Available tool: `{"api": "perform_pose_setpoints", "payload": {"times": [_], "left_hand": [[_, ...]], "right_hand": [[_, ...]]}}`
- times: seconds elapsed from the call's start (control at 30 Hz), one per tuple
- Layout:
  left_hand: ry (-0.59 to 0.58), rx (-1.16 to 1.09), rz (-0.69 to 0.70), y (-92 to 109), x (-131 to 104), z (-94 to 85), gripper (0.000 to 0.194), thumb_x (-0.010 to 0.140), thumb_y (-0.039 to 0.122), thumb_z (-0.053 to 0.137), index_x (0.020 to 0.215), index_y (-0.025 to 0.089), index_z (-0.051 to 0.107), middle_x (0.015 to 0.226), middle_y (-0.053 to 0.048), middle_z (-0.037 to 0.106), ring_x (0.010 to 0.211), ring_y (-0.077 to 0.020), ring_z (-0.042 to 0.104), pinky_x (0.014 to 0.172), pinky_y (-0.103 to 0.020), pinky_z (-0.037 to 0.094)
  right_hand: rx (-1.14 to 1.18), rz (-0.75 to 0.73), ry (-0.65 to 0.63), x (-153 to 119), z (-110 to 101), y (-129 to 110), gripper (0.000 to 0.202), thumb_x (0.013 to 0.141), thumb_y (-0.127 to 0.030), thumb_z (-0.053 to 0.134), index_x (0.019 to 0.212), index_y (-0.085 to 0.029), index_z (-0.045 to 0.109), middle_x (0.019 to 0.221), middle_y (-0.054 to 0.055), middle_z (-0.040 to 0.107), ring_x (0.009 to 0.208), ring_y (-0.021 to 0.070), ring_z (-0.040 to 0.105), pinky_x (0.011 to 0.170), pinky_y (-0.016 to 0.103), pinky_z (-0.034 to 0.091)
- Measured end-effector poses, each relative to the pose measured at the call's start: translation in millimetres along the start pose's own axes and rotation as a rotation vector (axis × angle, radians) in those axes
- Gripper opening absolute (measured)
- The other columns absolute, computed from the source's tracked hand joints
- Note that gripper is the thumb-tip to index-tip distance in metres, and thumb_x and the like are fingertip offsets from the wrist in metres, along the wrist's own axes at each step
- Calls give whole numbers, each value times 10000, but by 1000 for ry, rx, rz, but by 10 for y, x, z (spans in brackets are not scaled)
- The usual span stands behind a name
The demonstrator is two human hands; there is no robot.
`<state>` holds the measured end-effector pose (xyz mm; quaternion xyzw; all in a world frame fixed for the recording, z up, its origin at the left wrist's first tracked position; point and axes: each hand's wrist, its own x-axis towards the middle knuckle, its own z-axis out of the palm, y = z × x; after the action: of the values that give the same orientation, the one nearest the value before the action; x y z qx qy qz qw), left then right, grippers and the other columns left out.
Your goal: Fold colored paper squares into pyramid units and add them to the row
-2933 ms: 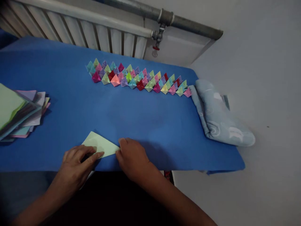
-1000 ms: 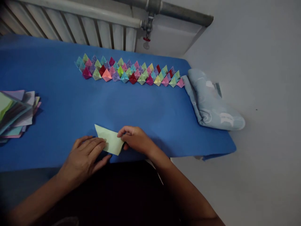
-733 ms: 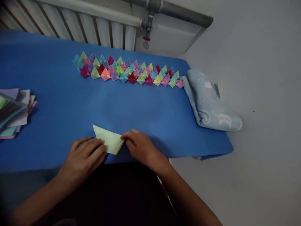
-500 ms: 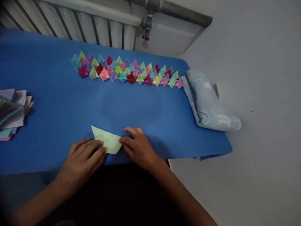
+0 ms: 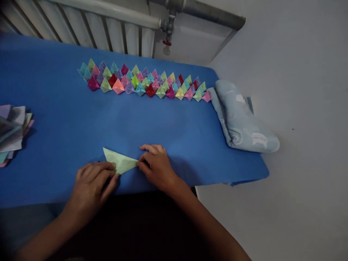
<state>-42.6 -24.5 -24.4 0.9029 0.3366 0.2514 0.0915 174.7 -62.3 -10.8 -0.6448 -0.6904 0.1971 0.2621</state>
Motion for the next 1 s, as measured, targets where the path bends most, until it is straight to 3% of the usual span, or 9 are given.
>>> {"api": "perform_pose_setpoints", "payload": {"times": [0.57, 0.67, 0.8, 1.0], "left_hand": [[-46, -62, -105, -44, -25, 8, 226, 937, 269, 496, 776, 179, 626, 980, -84, 682, 938, -249, 604, 869, -419, 391], [-80, -42, -80, -60, -16, -11, 209, 944, 261, 480, 918, 188, 675, 1011, -87, 677, 932, -250, 598, 845, -411, 395], [-179, 60, 14, -78, 1, -43, 360, 952, 191, 419, 1211, 313, 637, 1113, -80, 654, 973, -261, 569, 829, -416, 394], [-192, 107, 109, -130, -10, -85, 429, 925, 117, 407, 1250, 290, 628, 1137, -99, 657, 984, -260, 554, 859, -424, 386]], "right_hand": [[30, 67, 32, 53, 24, -8, 111, 810, -194, 711, 734, -192, 631, 1174, 86, 652, 1130, 236, 550, 945, 419, 419], [21, 74, 17, 57, 25, -12, 103, 806, -191, 713, 747, -189, 629, 1187, 91, 645, 1146, 240, 536, 950, 411, 413], [-14, 94, 14, 68, 25, -15, 112, 798, -218, 725, 746, -193, 629, 1199, 84, 640, 1152, 254, 519, 967, 428, 391], [-51, 145, -6, 43, -38, -35, 54, 818, -209, 677, 792, -209, 630, 1236, 69, 619, 1158, 263, 503, 960, 449, 368]]}}
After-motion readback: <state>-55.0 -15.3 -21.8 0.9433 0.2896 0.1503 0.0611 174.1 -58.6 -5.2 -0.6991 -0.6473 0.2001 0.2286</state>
